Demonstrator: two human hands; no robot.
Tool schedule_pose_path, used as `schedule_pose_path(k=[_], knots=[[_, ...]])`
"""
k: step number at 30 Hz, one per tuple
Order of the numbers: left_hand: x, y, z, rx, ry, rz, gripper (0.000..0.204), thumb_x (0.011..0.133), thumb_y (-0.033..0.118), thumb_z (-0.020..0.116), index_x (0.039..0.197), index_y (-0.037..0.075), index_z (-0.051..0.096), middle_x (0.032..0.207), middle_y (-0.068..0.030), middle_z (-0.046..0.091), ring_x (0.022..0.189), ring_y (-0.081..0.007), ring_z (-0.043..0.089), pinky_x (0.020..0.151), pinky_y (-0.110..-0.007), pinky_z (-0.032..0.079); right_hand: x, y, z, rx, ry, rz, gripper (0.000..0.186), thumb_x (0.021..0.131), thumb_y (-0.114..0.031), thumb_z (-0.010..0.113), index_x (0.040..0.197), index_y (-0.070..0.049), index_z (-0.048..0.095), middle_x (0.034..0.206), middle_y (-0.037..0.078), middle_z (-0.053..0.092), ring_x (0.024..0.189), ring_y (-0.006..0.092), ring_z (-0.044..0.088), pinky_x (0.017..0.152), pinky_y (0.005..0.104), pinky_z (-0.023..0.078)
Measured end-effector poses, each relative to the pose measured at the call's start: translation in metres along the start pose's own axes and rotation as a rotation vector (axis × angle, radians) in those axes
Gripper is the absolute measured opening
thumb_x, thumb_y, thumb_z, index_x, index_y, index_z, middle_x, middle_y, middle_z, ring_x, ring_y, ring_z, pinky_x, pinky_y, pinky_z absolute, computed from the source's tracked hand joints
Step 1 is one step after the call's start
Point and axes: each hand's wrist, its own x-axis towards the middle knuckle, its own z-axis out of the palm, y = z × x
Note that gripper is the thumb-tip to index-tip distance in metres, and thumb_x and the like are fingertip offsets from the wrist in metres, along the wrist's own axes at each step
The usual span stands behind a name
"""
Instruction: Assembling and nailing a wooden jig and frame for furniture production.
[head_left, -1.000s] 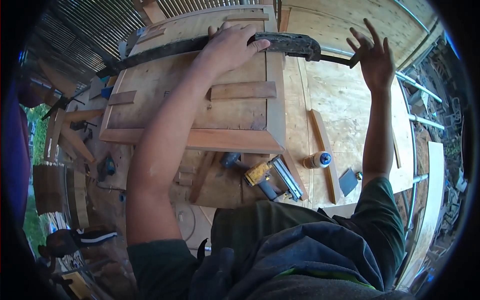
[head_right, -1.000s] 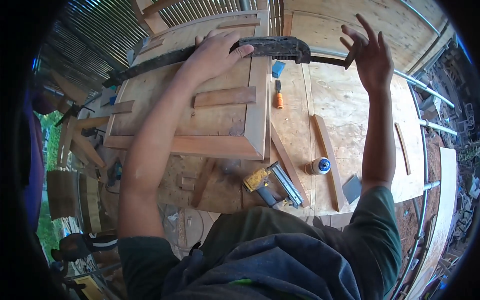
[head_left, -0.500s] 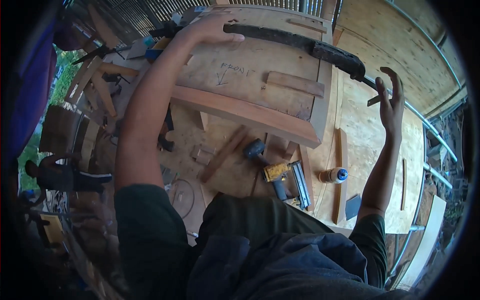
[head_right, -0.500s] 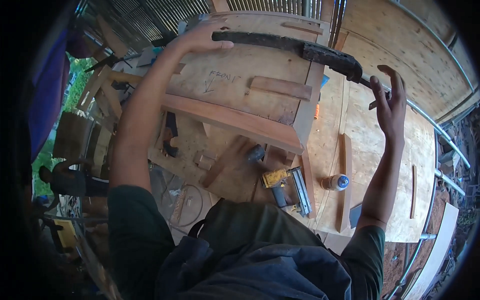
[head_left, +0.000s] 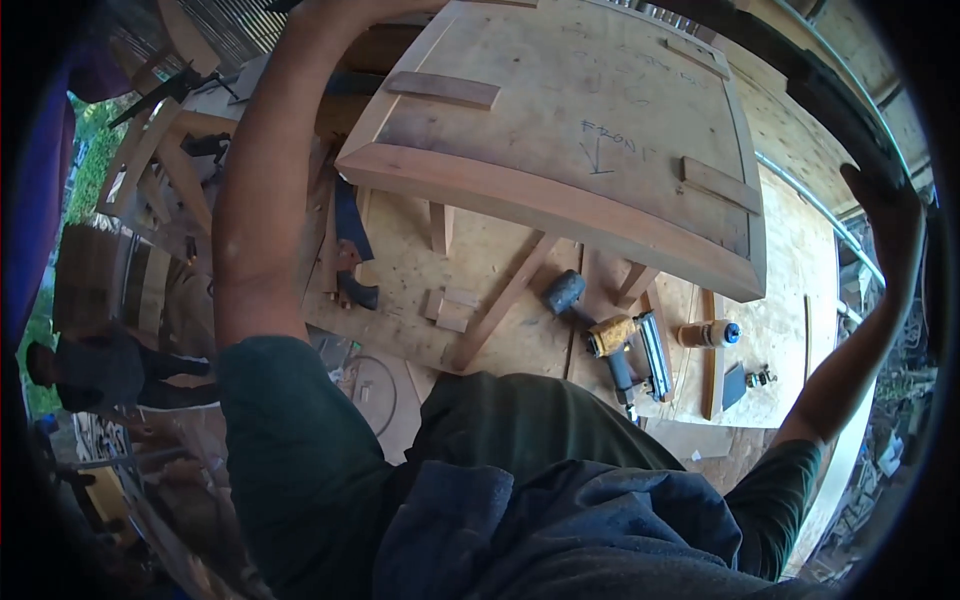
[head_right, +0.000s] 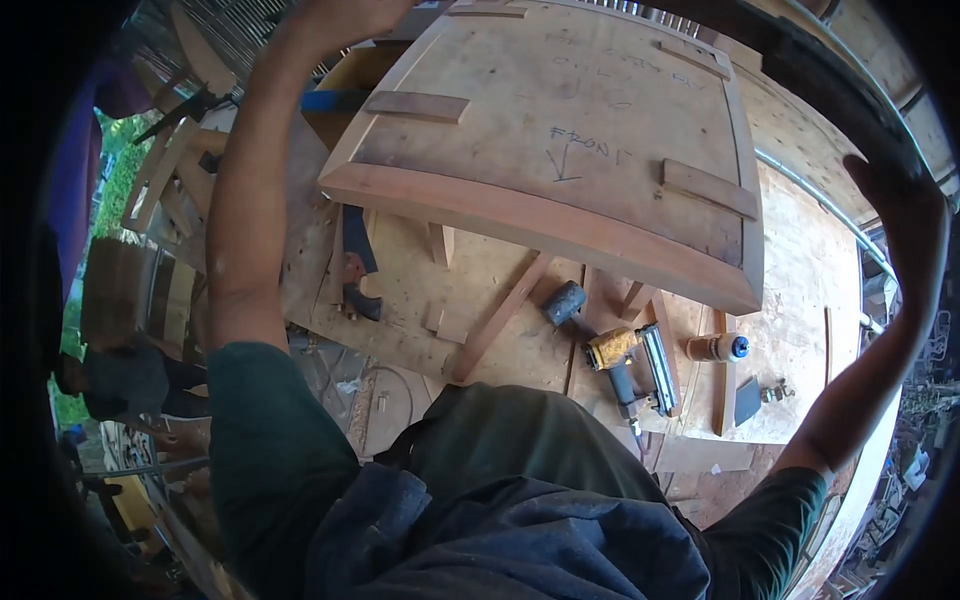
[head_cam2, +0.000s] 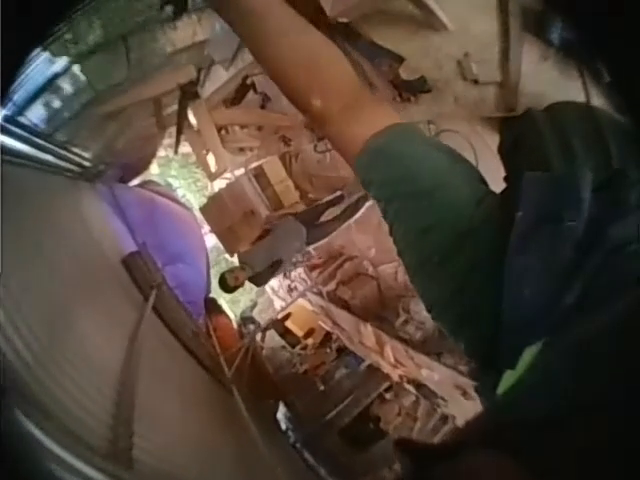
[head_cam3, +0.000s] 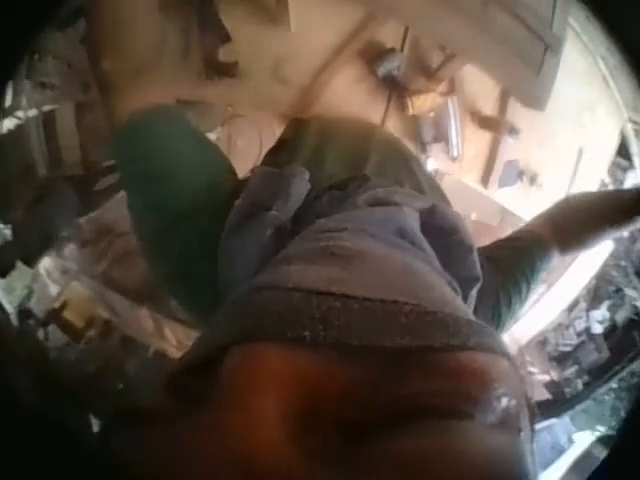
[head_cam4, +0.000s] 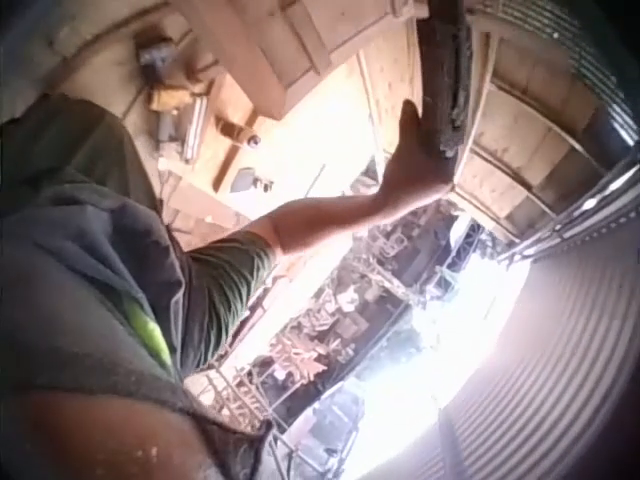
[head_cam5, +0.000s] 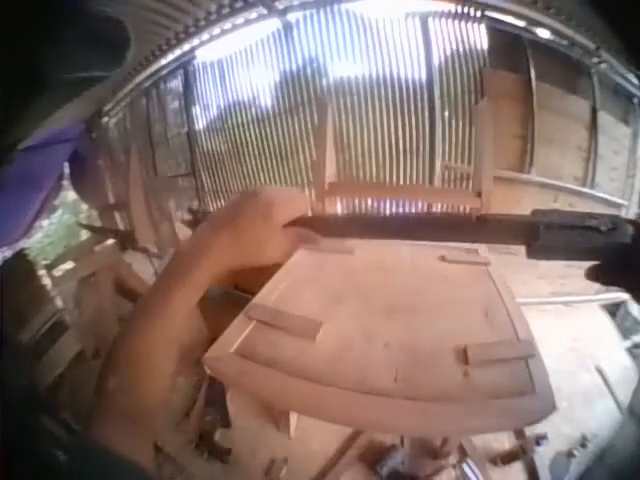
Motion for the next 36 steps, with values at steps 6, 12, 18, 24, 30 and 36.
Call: schedule_pose_path(k=[6,12,18,24,30,36], knots=[[-0.114,0.002,-0.065,-0.167,0.006,-0.006,0.024,0.08,0.02,0.075,0.085,0.001,0.059,0.083,-0.0187,0.061,0.077,-0.0342,0.063,0.067,-0.042,0.048,-0.142,-0.044,-0.085,0.228,-0.237,-0.075,0.047,0.065,-0.024,0.089,0.104,-0.003,0.071,0.085,0.012,0.073,0.077,0.0217,0.072,0.07,0.0338,0.056],[-0.245,-0.03,-0.012,-0.43,-0.453,-0.12,0.034,0.076,0.027,0.08,0.079,0.003,0.056,0.072,-0.0133,0.063,0.067,-0.0354,0.063,0.057,-0.042,0.046,-0.197,-0.194,0.0,0.545,-0.977,0.573,0.022,0.071,-0.006,0.08,0.086,0.004,0.069,0.069,0.004,0.066,0.062,0.0075,0.059,0.057,0.0278,0.048],[-0.309,-0.097,0.115,-0.598,-0.994,-0.31,0.031,0.082,0.03,0.074,0.106,0.011,0.07,0.108,-0.0201,0.066,0.099,-0.0426,0.06,0.088,-0.046,0.049,-0.258,-0.235,0.167,0.65,-1.117,0.249,0.047,0.082,-0.047,0.073,0.079,-0.001,0.068,0.065,0.015,0.061,0.059,0.024,0.06,0.06,0.0406,0.046],[-0.406,-0.182,0.186,-0.599,-0.895,-0.536,0.046,0.084,0.043,0.071,0.102,0.002,0.061,0.079,-0.0176,0.064,0.076,-0.0328,0.066,0.072,-0.042,0.051,-0.234,-0.297,0.272,0.723,-1.369,0.234,0.054,0.079,-0.057,0.072,0.08,-0.003,0.07,0.069,0.012,0.066,0.065,0.0252,0.065,0.064,0.0403,0.05],[-0.347,-0.195,0.118,-0.499,-0.557,-0.636,0.057,0.09,0.049,0.065,0.121,0.003,0.05,0.078,-0.0135,0.063,0.075,-0.0242,0.065,0.07,-0.036,0.051,-0.223,-0.299,0.316,0.815,-1.25,0.166,0.057,0.082,-0.058,0.068,0.084,-0.002,0.071,0.07,0.012,0.068,0.068,0.0246,0.067,0.063,0.0399,0.052],[-0.293,-0.138,0.071,-1.451,-0.402,-0.519,0.081,0.085,0.053,0.067,0.129,-0.01,0.04,0.09,-0.019,0.068,0.079,-0.0226,0.067,0.074,-0.03,0.054,-0.224,-0.293,0.316,0.714,-0.868,0.054,0.044,0.089,-0.045,0.064,0.093,-0.002,0.071,0.077,0.019,0.069,0.074,0.0352,0.068,0.069,0.0436,0.053]])
